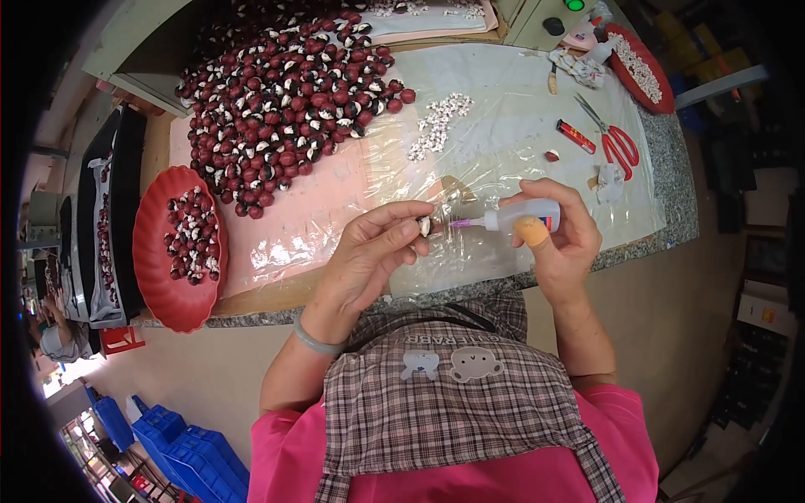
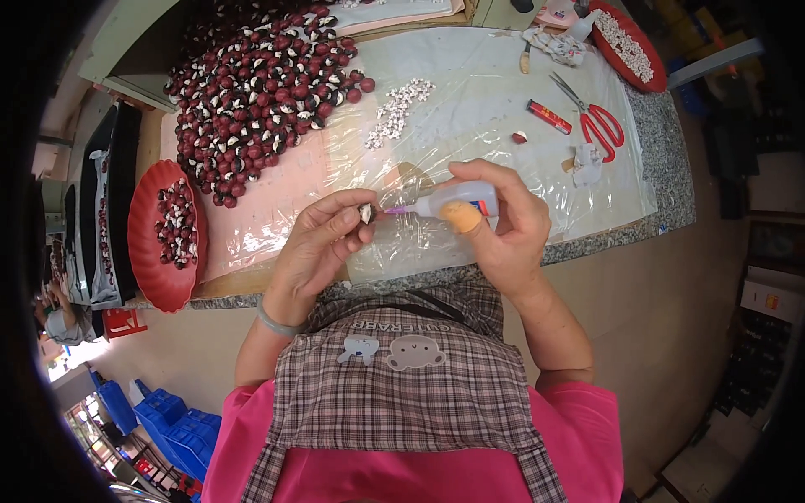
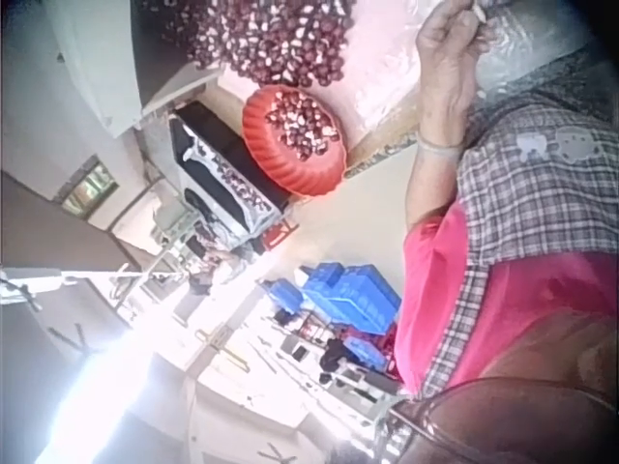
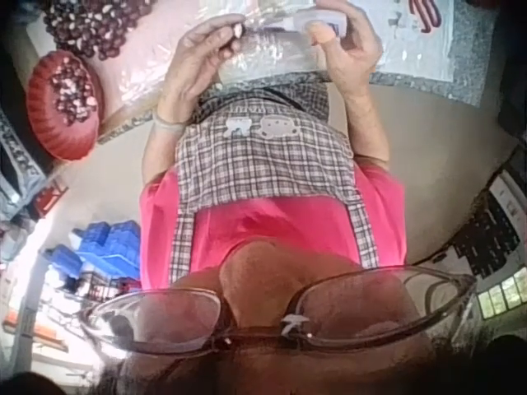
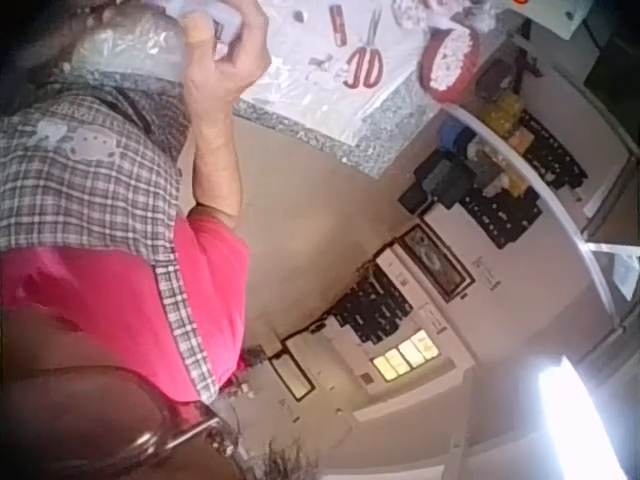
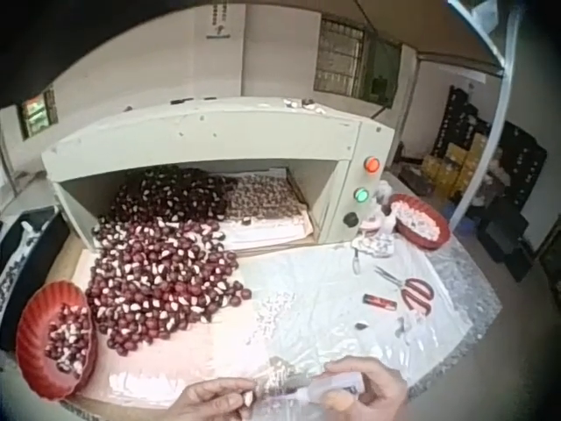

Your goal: The person assembles decorative figurines by picking up base pieces, applying glue to them with a glue bottle, and attaching small parts onto the glued sections by hand.

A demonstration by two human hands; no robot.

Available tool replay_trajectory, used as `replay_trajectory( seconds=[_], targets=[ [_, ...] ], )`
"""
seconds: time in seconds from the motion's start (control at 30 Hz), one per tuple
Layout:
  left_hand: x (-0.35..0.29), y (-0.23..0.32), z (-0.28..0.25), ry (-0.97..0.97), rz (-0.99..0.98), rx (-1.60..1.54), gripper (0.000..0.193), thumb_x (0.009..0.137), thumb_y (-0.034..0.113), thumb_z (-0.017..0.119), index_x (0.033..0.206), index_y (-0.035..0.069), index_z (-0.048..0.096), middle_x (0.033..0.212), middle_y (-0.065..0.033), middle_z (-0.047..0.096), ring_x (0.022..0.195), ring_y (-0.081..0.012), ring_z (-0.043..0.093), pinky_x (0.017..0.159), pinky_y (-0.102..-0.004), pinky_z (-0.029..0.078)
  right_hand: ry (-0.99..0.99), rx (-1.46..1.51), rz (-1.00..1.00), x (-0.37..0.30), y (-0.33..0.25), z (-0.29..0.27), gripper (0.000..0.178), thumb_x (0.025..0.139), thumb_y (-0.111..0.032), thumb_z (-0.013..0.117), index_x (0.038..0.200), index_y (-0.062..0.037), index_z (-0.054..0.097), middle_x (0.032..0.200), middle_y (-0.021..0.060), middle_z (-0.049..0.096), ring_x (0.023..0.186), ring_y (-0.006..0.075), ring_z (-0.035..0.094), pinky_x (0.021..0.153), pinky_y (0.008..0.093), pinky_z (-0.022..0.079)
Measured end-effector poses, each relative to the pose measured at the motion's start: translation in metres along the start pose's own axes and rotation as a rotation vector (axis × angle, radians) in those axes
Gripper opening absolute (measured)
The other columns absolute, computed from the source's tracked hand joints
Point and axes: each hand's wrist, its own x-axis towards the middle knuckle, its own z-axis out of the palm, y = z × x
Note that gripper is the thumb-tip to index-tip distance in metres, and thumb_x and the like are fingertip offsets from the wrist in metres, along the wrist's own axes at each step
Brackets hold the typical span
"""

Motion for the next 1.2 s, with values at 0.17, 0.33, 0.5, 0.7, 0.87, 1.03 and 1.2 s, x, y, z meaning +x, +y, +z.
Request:
replay_trajectory(
  seconds=[0.17,0.33,0.5,0.7,0.87,1.03,1.2],
  targets=[
    [-0.002,0.000,-0.015,0.021,0.008,0.005,0.030,0.091,0.009,0.060,0.120,-0.001,0.059,0.102,-0.0080,0.065,0.084,-0.0108,0.063,0.075,-0.0197,0.051,-0.029,0.486,0.248,0.017,0.024,-0.013,0.025,0.083,-0.002,0.066,0.106,0.0014,0.056,0.105,0.0142,0.060,0.083,0.0184,0.065,0.065,0.0257,0.053],
    [-0.004,0.000,-0.021,0.032,0.023,-0.021,0.030,0.091,0.007,0.059,0.120,-0.002,0.058,0.106,-0.0112,0.065,0.087,-0.0121,0.064,0.080,-0.0210,0.052,-0.164,0.414,0.501,0.040,0.042,-0.007,0.029,0.081,-0.002,0.068,0.102,-0.0006,0.047,0.098,0.0079,0.056,0.083,0.0167,0.065,0.070,0.0268,0.054],
    [-0.006,0.000,-0.023,0.032,0.034,-0.038,0.030,0.091,0.006,0.058,0.121,-0.002,0.057,0.108,-0.0135,0.064,0.089,-0.0128,0.064,0.082,-0.0221,0.052,-0.180,0.010,0.518,0.064,0.055,0.021,0.021,0.082,-0.004,0.064,0.102,-0.0026,0.057,0.093,0.0079,0.057,0.082,0.0186,0.064,0.068,0.0287,0.051],
    [-0.008,0.001,-0.026,0.031,0.038,-0.038,0.030,0.091,0.005,0.058,0.121,-0.002,0.057,0.108,-0.0137,0.065,0.090,-0.0137,0.064,0.084,-0.0231,0.052,-0.292,-0.548,-0.047,0.081,0.069,0.034,0.022,0.076,-0.004,0.065,0.098,0.0010,0.063,0.094,0.0135,0.058,0.088,0.0322,0.060,0.080,0.0367,0.048],
    [-0.009,0.001,-0.025,0.050,0.038,-0.034,0.030,0.091,0.005,0.058,0.120,-0.001,0.057,0.107,-0.0137,0.065,0.090,-0.0135,0.064,0.084,-0.0231,0.052,-0.482,-0.675,-0.019,0.086,0.060,0.026,0.022,0.077,-0.005,0.067,0.098,0.0008,0.065,0.093,0.0133,0.061,0.083,0.0299,0.061,0.075,0.0357,0.047],
    [-0.008,0.000,-0.022,0.073,0.045,-0.036,0.030,0.091,0.002,0.056,0.121,-0.003,0.056,0.107,-0.0161,0.064,0.085,-0.0126,0.063,0.078,-0.0207,0.053,-0.477,-0.622,0.004,0.092,0.061,0.028,0.023,0.077,-0.008,0.066,0.098,0.0000,0.065,0.093,0.0138,0.062,0.085,0.0307,0.061,0.077,0.0376,0.049],
    [-0.008,-0.002,-0.016,0.098,0.058,0.048,0.029,0.093,0.006,0.056,0.121,-0.002,0.056,0.104,-0.0139,0.065,0.081,-0.0103,0.061,0.070,-0.0198,0.051,-0.427,-0.234,0.557,0.083,0.042,0.028,0.011,0.084,-0.005,0.063,0.094,0.0003,0.065,0.075,0.0051,0.063,0.064,0.0121,0.061,0.058,0.0242,0.049]
  ],
)
